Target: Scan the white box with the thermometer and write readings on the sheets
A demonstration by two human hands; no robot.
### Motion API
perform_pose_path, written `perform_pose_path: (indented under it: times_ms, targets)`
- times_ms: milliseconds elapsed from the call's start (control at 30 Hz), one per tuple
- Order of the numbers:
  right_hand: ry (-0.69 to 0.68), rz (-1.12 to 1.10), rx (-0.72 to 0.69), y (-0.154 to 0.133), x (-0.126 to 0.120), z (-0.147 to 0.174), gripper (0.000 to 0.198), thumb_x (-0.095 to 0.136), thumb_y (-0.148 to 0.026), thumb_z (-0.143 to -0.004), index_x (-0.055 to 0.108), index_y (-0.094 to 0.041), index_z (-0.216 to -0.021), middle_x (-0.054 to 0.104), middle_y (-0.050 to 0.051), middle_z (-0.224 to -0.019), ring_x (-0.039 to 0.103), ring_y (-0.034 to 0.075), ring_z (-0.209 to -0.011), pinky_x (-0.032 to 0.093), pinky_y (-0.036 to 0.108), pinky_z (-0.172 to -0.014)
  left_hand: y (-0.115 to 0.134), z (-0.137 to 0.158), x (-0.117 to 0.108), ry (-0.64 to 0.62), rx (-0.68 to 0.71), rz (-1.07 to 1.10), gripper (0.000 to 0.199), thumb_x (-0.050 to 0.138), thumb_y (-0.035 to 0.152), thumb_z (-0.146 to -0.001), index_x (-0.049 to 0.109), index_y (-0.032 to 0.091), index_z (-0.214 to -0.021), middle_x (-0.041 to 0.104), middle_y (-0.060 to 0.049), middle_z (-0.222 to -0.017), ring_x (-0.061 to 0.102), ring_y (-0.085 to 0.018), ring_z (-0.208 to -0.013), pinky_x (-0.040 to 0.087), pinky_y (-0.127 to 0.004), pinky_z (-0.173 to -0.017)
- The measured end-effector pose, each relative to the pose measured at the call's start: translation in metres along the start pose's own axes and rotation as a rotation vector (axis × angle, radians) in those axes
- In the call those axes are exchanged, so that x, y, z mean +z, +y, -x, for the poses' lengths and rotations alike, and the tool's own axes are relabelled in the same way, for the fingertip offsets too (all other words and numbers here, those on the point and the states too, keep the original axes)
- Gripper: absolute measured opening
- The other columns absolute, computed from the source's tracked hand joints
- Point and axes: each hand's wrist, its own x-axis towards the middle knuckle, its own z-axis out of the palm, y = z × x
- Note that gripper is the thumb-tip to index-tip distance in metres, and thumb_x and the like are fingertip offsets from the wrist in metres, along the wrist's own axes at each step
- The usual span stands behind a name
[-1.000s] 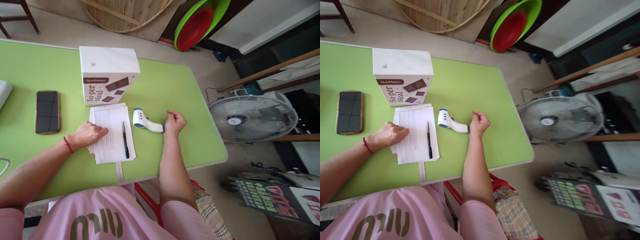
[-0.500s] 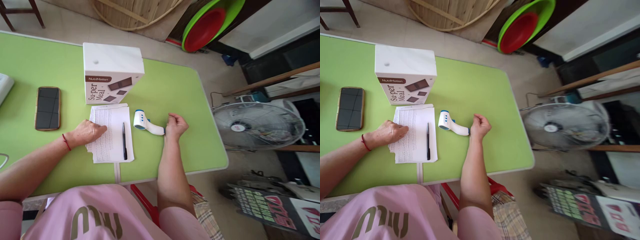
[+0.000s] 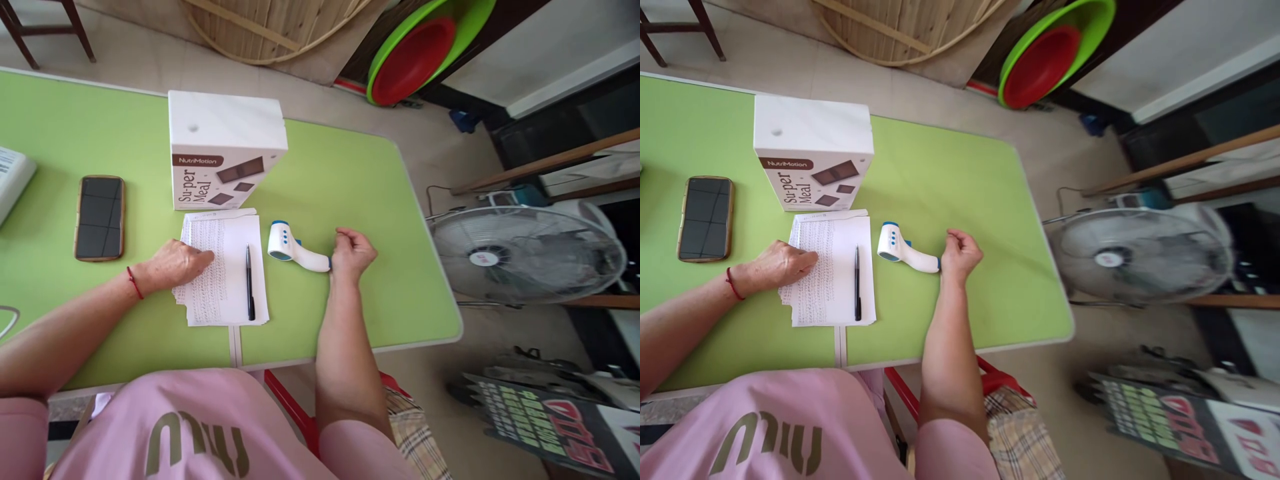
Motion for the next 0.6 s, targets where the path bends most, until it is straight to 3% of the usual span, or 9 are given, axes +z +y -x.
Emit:
perform_pose_path:
  times_ms: [600]
  targets:
    - [-0.011,0.008,0.019,-0.014,-0.001,0.005,0.018,0.054,-0.019,-0.066,0.070,-0.016,-0.072,0.065,0.000,-0.064,0.057,0.014,-0.058,0.049,0.029,-0.061,-0.001,0.000,-0.001,-0.004,-0.014,0.051,0.019,0.038,0.007,-0.081,0.045,0.018,-0.067,0.043,0.003,-0.048,0.022,-0.010,-0.042,0.012,-0.025,-0.044]
